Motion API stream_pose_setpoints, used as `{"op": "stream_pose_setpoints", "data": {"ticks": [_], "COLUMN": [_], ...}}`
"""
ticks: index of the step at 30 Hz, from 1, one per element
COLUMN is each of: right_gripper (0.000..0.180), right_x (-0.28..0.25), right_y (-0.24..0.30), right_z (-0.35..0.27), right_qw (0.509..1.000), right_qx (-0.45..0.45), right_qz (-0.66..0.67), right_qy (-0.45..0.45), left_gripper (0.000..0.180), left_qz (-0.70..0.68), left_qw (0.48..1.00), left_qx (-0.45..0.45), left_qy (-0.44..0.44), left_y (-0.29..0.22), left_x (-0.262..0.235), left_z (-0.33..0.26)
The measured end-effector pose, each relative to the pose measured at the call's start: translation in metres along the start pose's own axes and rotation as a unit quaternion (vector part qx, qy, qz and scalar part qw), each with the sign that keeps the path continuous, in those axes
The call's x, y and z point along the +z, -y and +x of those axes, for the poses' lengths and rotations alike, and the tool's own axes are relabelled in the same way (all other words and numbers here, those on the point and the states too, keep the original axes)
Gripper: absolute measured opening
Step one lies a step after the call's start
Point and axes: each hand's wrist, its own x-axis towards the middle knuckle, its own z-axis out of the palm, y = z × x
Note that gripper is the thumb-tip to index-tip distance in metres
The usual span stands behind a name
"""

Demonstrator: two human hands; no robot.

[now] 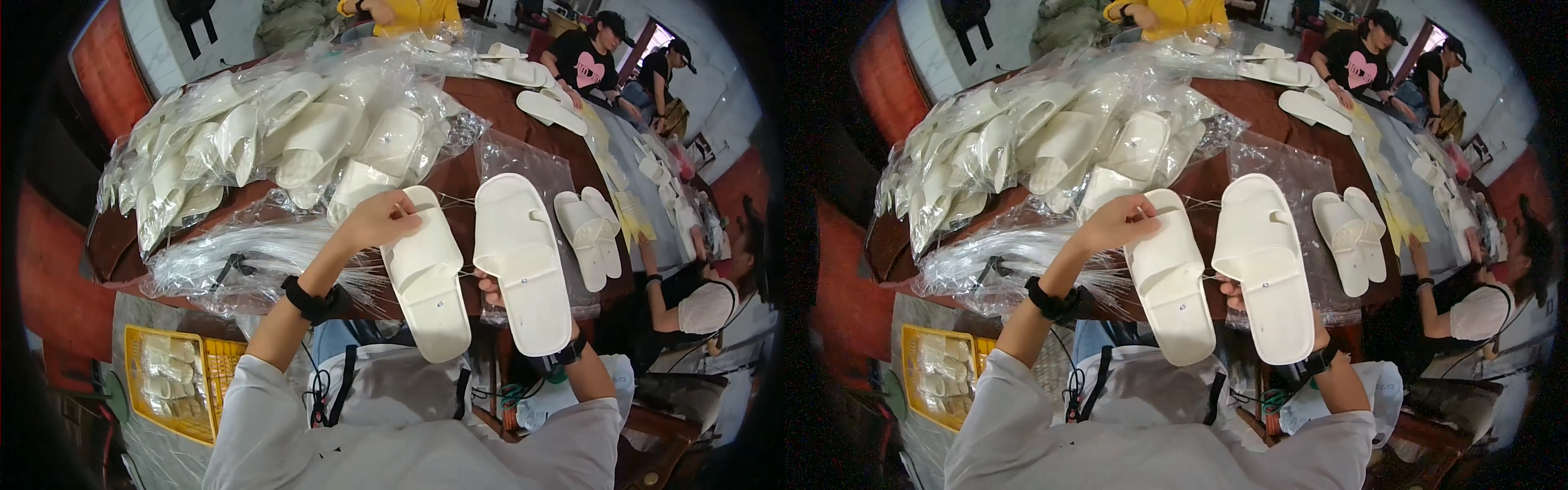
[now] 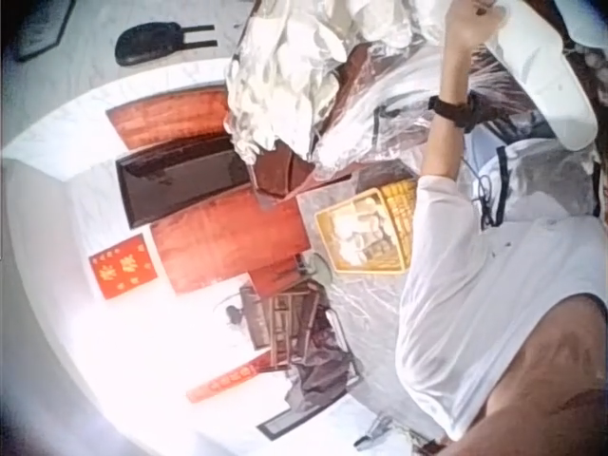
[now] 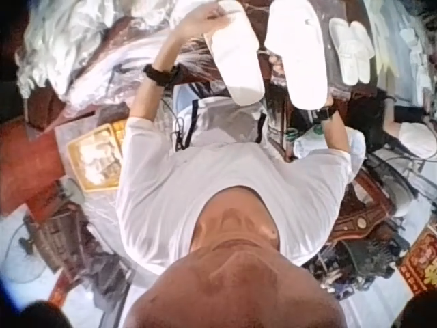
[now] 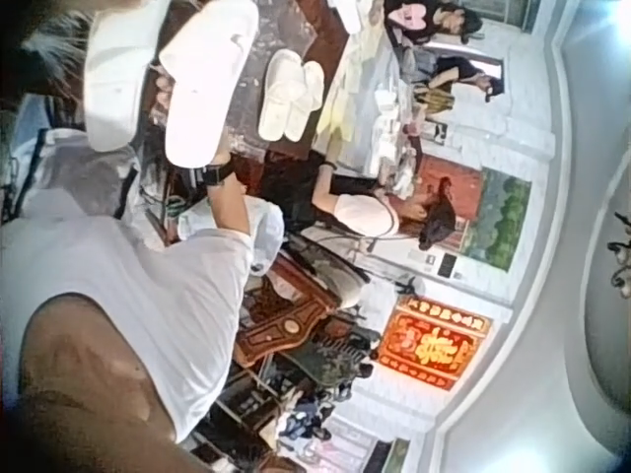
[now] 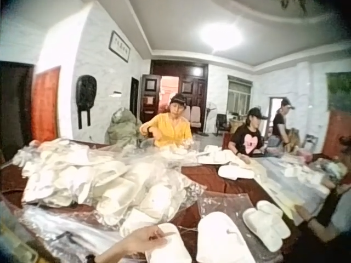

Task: Inspecting white rubber slippers for quality and placing them into individual plastic bags.

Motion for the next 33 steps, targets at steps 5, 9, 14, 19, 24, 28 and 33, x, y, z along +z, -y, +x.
{"op": "stream_pose_setpoints", "data": {"ticks": [5, 9, 14, 19, 24, 28, 33], "right_gripper": [0.066, 0.06, 0.043, 0.031, 0.016, 0.013, 0.025], "right_x": [0.018, 0.032, -0.022, -0.017, 0.025, 0.049, 0.058], "right_y": [-0.006, 0.001, 0.039, 0.03, -0.015, -0.059, -0.067], "right_z": [0.002, 0.005, 0.002, -0.01, -0.006, 0.015, 0.037], "right_qw": [0.987, 0.982, 0.908, 0.758, 0.367, 0.456, 0.369], "right_qx": [-0.068, -0.069, -0.085, -0.21, -0.397, -0.293, -0.272], "right_qz": [-0.139, -0.159, -0.269, -0.484, -0.772, -0.808, -0.866], "right_qy": [-0.048, -0.07, -0.309, -0.384, -0.333, -0.232, -0.198], "left_gripper": [0.036, 0.03, 0.03, 0.025, 0.019, 0.026, 0.049], "left_qz": [0.072, 0.105, 0.088, 0.087, 0.099, 0.087, 0.122], "left_qw": [0.996, 0.993, 0.988, 0.974, 0.96, 0.97, 0.96], "left_qx": [-0.02, 0.006, 0.051, 0.069, 0.074, 0.032, 0.049], "left_qy": [-0.054, -0.06, -0.115, -0.196, -0.252, -0.224, -0.248], "left_y": [0.009, 0.01, -0.006, -0.027, -0.027, -0.027, -0.017], "left_x": [0.007, 0.006, 0.015, 0.026, 0.049, 0.065, 0.068], "left_z": [0.003, -0.003, -0.02, -0.057, -0.095, -0.107, -0.105]}}
